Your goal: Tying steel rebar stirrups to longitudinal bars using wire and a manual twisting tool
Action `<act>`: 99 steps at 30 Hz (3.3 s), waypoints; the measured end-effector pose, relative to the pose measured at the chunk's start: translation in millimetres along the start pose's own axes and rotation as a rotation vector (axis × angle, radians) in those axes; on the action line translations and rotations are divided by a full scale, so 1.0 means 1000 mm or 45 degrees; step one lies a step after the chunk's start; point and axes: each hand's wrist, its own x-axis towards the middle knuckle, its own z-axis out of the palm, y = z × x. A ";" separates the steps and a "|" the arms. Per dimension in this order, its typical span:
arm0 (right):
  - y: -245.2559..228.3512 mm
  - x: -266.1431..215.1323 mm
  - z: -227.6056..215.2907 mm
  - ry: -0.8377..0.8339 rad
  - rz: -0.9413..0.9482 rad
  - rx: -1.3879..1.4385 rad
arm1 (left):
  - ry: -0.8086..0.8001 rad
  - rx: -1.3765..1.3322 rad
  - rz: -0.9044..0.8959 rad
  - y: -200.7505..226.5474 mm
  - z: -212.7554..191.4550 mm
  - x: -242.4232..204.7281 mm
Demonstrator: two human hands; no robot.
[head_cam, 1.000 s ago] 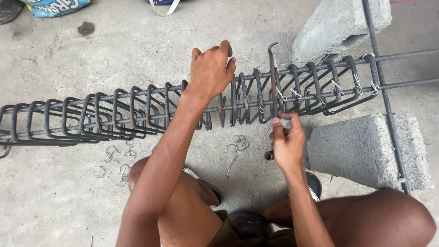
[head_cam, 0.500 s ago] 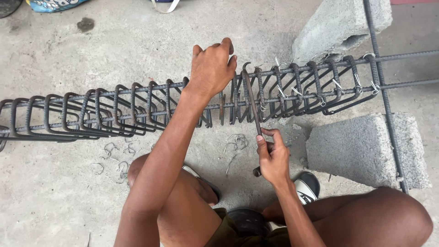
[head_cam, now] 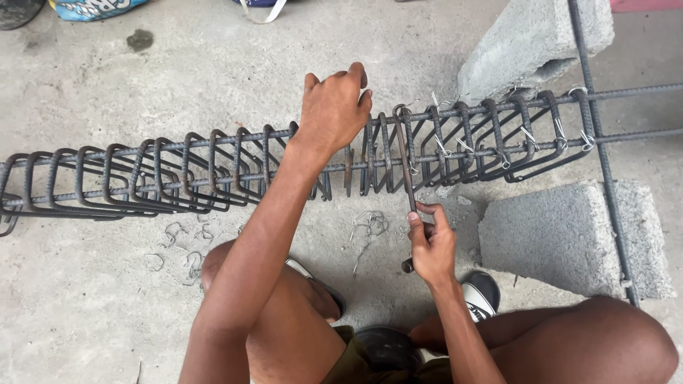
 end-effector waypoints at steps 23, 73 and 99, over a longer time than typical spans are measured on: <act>-0.067 -0.077 -0.067 0.173 -0.063 0.112 | -0.815 0.207 -0.061 0.013 -0.009 -0.023; -0.084 -0.034 -0.019 -0.089 0.457 0.321 | -0.617 0.402 -0.155 -0.033 0.415 -0.296; -0.061 -0.012 0.069 0.100 0.189 -0.017 | -0.695 -0.087 -0.313 -0.020 0.361 -0.296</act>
